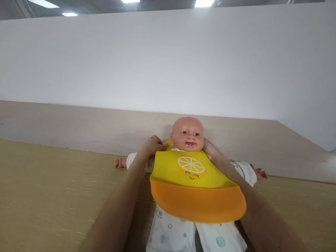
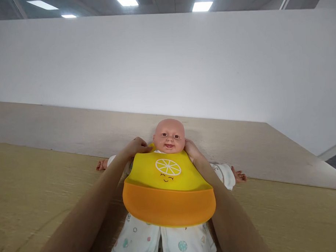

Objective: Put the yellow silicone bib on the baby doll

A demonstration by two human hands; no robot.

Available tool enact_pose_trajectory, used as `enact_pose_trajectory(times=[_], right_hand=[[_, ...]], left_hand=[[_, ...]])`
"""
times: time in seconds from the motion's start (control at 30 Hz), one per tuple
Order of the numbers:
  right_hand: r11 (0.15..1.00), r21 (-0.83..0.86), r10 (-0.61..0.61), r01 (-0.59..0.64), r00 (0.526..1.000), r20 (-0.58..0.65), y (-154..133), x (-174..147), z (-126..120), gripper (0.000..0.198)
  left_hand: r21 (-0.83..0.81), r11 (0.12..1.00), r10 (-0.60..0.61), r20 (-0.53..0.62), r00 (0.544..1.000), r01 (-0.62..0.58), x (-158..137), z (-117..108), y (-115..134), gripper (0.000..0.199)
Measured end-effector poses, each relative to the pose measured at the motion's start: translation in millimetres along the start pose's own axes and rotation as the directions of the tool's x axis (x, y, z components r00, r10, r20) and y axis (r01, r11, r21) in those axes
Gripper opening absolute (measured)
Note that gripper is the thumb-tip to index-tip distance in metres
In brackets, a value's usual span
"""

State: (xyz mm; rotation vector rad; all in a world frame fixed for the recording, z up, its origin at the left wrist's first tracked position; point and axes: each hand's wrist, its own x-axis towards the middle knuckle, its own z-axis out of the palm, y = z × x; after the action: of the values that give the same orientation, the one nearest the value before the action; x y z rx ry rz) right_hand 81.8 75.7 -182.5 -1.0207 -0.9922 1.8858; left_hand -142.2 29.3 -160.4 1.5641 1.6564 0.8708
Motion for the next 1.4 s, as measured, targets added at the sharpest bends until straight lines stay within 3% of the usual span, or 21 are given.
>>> enact_pose_trajectory(times=[0.1, 0.3, 0.5, 0.67, 0.97, 1.13, 1.33, 1.4], right_hand=[[1.000, 0.016, 0.007, -0.007, 1.000, -0.011, -2, -3, 2, 0.016], [1.000, 0.020, 0.023, -0.023, 1.000, 0.007, -4, -4, 5, 0.017], [0.999, 0.026, 0.023, -0.023, 1.000, 0.003, -3, -4, 5, 0.014], [0.998, -0.018, -0.054, 0.053, 0.995, -0.084, -4, -9, 9, 0.012], [0.999, 0.017, -0.049, 0.052, 0.990, -0.132, -7, -7, 10, 0.005], [0.998, 0.006, -0.054, 0.055, 0.990, -0.129, -3, -4, 6, 0.006], [0.999, 0.041, -0.002, 0.005, 0.997, -0.083, -1, -3, 5, 0.007], [0.998, 0.013, -0.058, 0.059, 0.996, -0.068, 0, -2, 6, 0.007]], left_hand=[[-0.070, 0.997, -0.010, 0.047, 0.999, 0.013, -1, -1, -1, 0.034], [-0.513, 0.858, 0.057, 0.153, 0.987, 0.030, -5, -1, 0, 0.035], [-0.663, 0.747, 0.082, 0.169, 0.982, 0.052, -8, 2, 5, 0.031], [-0.724, 0.684, 0.065, 0.182, 0.981, 0.089, -9, 4, 10, 0.025], [-0.808, 0.580, 0.039, 0.156, 0.987, 0.105, -10, 8, 17, 0.018], [-0.797, 0.594, 0.067, 0.187, 0.980, 0.111, -12, 10, 17, 0.023], [-0.790, 0.610, 0.070, 0.132, 0.989, 0.062, -9, 11, 17, 0.026], [-0.780, 0.623, 0.052, 0.119, 0.992, 0.061, -8, 10, 18, 0.027]])
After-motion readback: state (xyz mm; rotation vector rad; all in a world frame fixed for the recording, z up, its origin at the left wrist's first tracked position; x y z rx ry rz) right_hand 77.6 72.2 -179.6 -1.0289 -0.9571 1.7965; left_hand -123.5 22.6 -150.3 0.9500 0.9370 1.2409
